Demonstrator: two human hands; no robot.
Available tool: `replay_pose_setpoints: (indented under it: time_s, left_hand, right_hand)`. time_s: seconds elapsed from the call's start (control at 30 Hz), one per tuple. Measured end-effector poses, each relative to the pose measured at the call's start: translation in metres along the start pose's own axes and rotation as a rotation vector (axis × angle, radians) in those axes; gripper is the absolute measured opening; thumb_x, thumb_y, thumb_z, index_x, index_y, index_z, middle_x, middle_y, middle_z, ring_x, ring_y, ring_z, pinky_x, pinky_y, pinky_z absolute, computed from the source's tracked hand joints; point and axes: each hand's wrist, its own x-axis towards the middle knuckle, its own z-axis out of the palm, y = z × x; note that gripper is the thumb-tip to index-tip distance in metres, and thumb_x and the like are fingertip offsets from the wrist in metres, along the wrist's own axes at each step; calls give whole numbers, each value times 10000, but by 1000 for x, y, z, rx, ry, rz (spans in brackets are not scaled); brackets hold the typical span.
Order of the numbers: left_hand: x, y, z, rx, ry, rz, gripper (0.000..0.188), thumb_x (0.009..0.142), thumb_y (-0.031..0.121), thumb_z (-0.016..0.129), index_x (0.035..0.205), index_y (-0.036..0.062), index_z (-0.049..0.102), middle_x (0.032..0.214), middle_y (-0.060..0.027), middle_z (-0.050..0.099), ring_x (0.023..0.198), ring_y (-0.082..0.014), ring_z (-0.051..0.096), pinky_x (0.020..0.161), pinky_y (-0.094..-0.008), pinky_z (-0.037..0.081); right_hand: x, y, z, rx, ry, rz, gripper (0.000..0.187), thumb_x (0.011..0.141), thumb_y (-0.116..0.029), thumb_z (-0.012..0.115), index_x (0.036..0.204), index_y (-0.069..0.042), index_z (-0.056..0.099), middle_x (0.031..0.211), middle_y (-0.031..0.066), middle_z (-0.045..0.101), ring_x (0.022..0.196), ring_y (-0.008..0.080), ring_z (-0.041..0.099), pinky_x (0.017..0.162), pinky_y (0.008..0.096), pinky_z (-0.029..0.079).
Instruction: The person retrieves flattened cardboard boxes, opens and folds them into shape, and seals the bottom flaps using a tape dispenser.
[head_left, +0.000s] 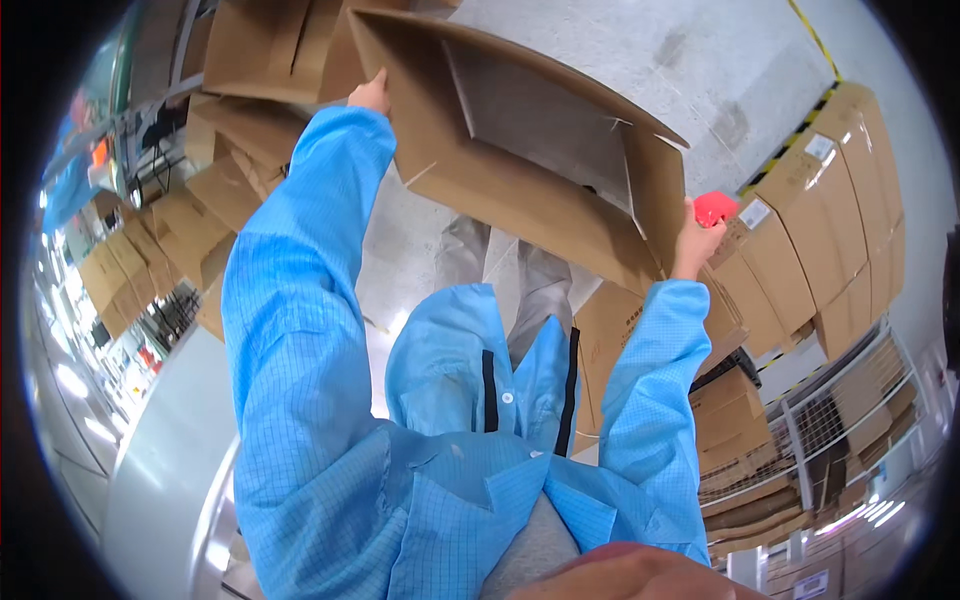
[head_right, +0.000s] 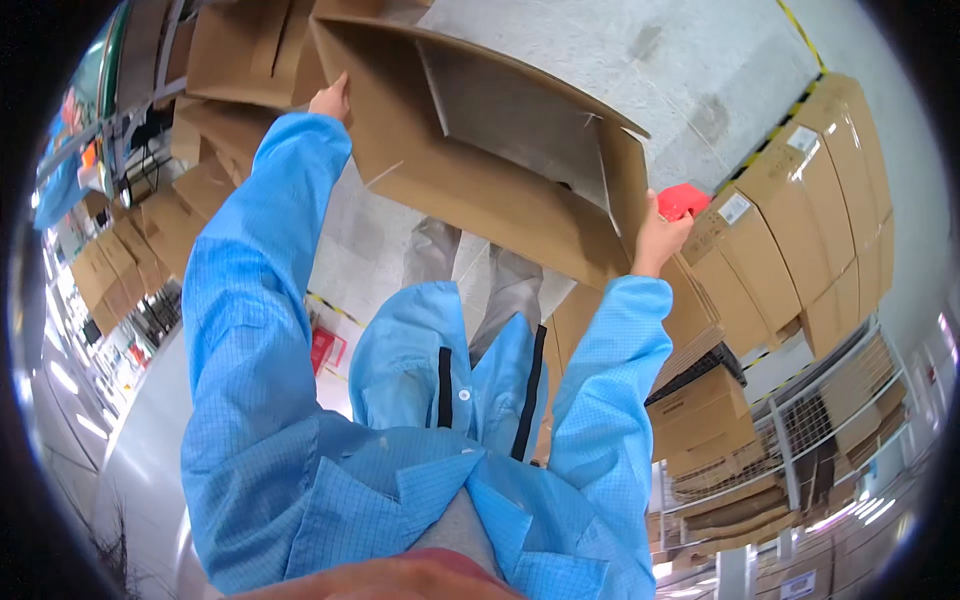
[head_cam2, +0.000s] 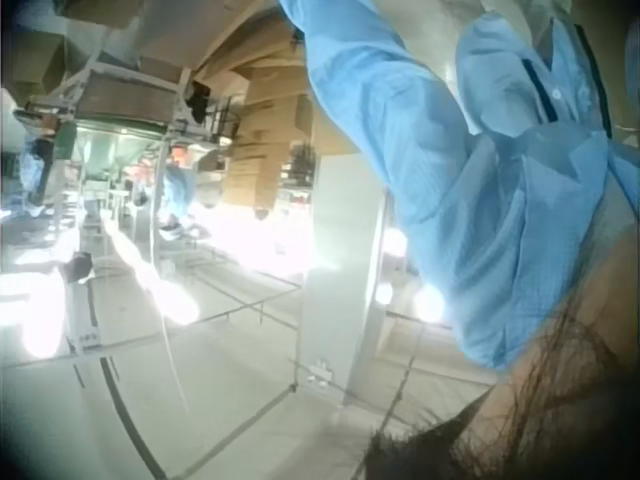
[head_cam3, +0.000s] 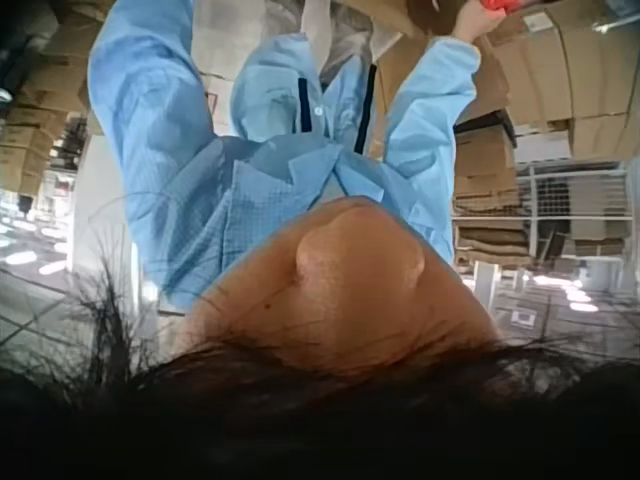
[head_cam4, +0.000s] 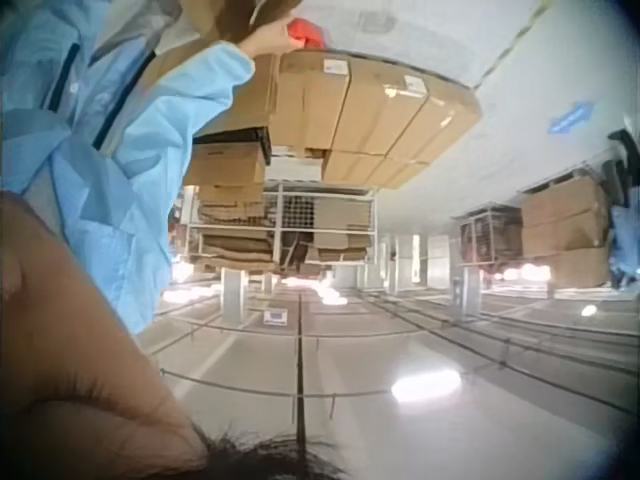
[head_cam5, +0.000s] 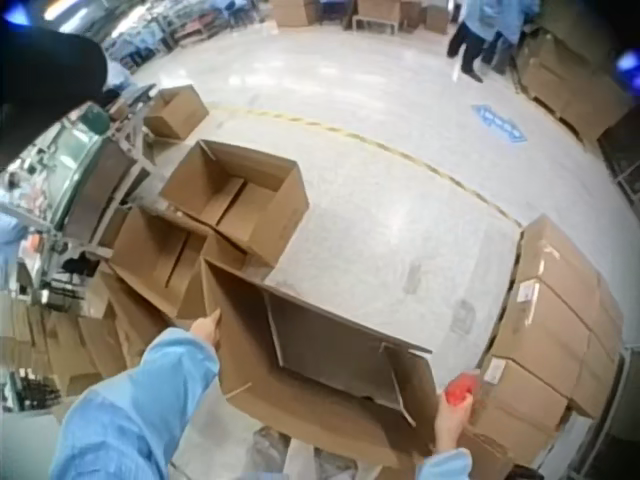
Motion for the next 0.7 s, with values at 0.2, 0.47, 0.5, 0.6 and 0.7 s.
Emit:
replay_pose_setpoints:
  time_s: [0.2,0.47,0.5,0.6,0.7]
  left_hand:
    - [12,-27,-10,0,-18,53,445,880,157,491,1324,166,468,917,-240,660,852,-413,642,777,-506,518]
    - [45,-30,-27,-17,-45,111,448,875,138,484,1322,146,469,941,-236,661,885,-405,641,788,-501,522]
    - [50,-49,-31,-11,-55,93,456,868,124,487,1324,140,467,950,-235,661,891,-402,641,787,-502,522]
    - [70,-72,-38,-53,-25,169,445,897,171,447,1342,158,453,927,-262,643,844,-435,618,777,-523,493]
    - [83,-88,-39,-47,-44,188,450,900,159,444,1350,144,442,921,-262,643,839,-431,616,766,-523,490]
  right_hand:
    - [-5,-25,-3,150,-461,86,601,664,-435,827,960,21,570,865,127,638,797,221,594,772,348,466]
    - [-24,-86,-6,-65,-545,24,559,664,-424,820,932,13,598,863,120,655,779,205,607,746,340,474]
    - [-23,-97,-5,-83,-529,-31,520,685,-414,809,914,3,600,862,132,661,780,223,620,745,351,478]
    - [-22,-102,3,36,-461,1,472,733,-408,775,894,3,609,859,142,668,791,235,630,746,359,480]
    - [-34,-108,11,55,-457,14,399,803,-373,725,881,2,612,838,123,664,776,204,612,751,339,470]
